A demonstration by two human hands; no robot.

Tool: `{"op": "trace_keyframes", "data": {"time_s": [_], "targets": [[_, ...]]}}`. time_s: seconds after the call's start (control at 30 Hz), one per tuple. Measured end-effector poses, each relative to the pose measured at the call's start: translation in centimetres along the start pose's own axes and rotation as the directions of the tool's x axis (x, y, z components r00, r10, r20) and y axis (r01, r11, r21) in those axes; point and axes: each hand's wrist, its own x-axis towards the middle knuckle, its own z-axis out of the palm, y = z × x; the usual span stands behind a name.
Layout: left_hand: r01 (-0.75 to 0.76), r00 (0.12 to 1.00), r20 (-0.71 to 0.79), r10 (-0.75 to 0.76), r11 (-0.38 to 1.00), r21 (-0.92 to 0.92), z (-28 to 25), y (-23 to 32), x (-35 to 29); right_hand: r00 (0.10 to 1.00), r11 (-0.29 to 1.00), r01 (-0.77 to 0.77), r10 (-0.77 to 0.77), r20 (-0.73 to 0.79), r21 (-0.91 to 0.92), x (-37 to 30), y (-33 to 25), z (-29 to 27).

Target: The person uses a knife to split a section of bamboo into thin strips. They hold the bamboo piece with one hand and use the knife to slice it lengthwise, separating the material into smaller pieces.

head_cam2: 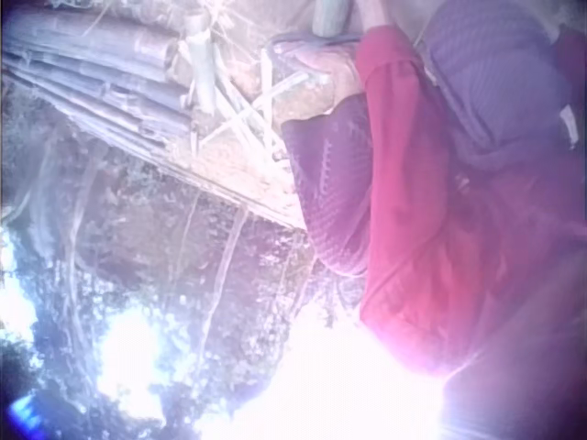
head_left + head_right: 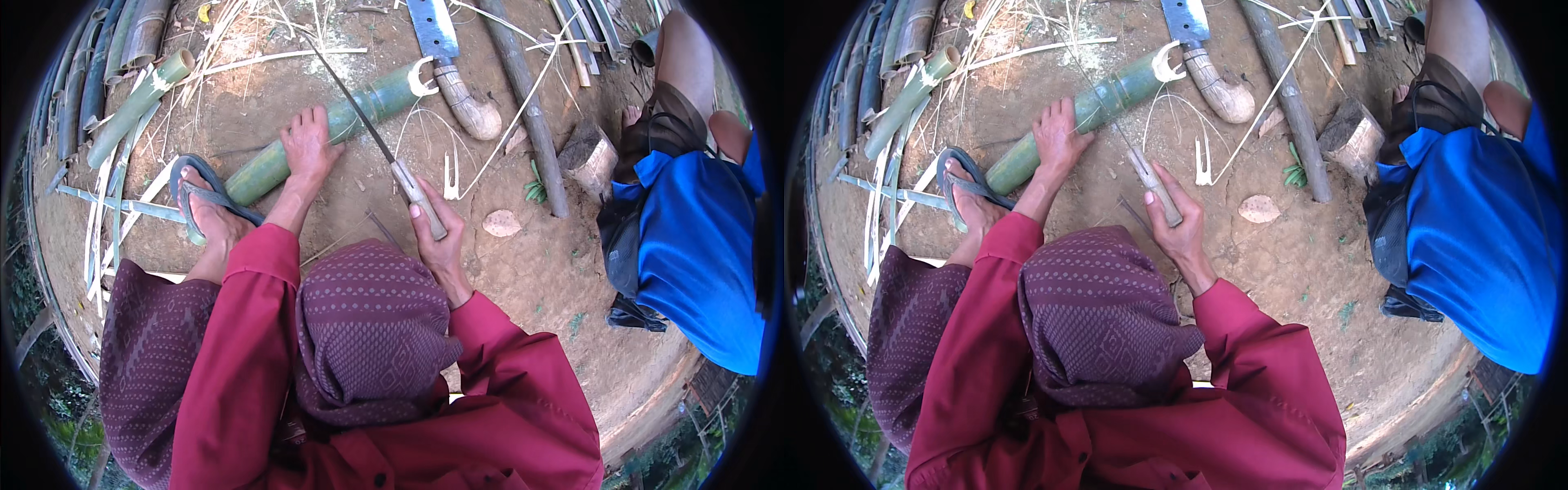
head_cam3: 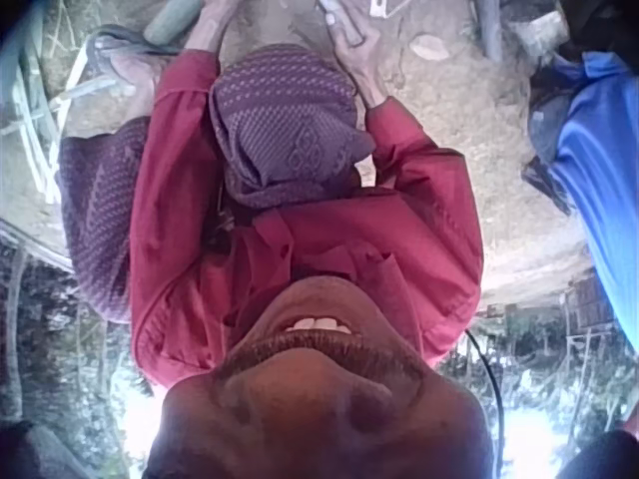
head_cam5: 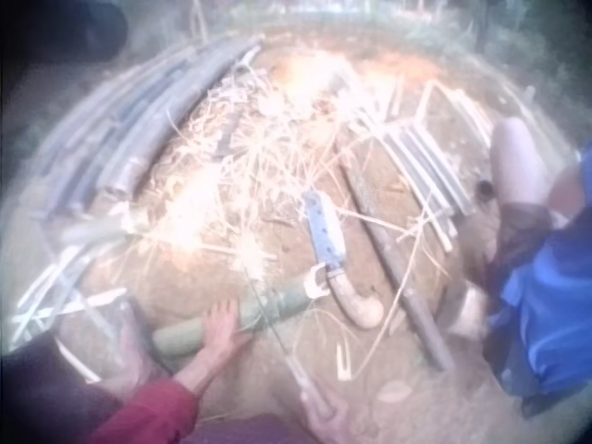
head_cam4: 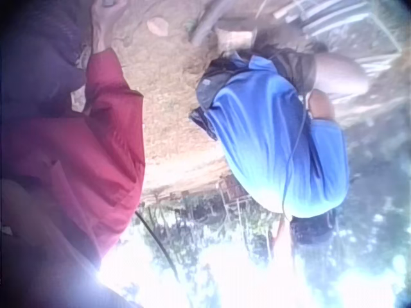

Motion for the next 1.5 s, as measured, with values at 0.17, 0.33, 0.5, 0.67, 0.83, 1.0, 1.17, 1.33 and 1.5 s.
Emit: {"op": "trace_keyframes", "data": {"time_s": [0.17, 0.33, 0.5, 0.67, 0.83, 1.0, 1.17, 1.33, 1.5], "targets": [[-0.039, 0.999, 0.017, 0.039, 0.999, -0.013, -1.2, -0.5, 1.3, 1.000, 1.000, -0.012, 0.013, 0.005, -0.024, 0.3, -1.9, -0.2], [-0.066, 0.998, 0.014, 0.067, 0.996, -0.059, -1.5, -1.0, 1.7, 0.989, 0.989, -0.145, 0.145, 0.029, -0.023, -1.9, -3.8, -1.7], [-0.091, 0.996, -0.007, 0.091, 0.995, -0.050, 0.3, -2.2, 1.3, 0.998, 0.990, -0.018, 0.025, 0.052, -0.140, -1.0, -3.8, -1.5], [-0.326, 0.944, -0.066, 0.323, 0.945, -0.034, 0.9, -0.8, -3.5, 0.962, 0.965, -0.250, 0.257, 0.096, -0.079, 6.3, -2.6, 3.3], [-0.132, 0.988, -0.085, 0.126, 0.989, -0.067, -1.4, -2.5, 1.8, 0.950, 0.961, 0.267, -0.275, -0.147, -0.072, 3.6, -2.5, 3.1], [-0.126, 0.990, -0.070, 0.124, 0.992, -0.020, -1.5, -0.2, 0.4, 0.957, 0.990, 0.124, -0.138, -0.257, -0.070, -1.4, -3.1, -2.3], [-0.059, 0.980, 0.173, 0.093, 0.979, -0.195, -5.2, -0.7, 1.2, 0.973, 0.893, 0.202, -0.231, -0.025, -0.402, -10.8, -1.6, -9.2], [-0.019, 0.966, 0.251, 0.059, 0.987, -0.162, -5.9, -0.1, 1.9, 0.981, 0.832, 0.194, -0.157, 0.115, -0.520, -17.6, -1.5, -15.9], [0.060, 0.947, 0.321, -0.036, 0.996, -0.063, -6.8, 4.0, 0.7, 0.993, 0.960, -0.030, -0.003, -0.119, -0.277, -17.3, -2.3, -16.5]]}}
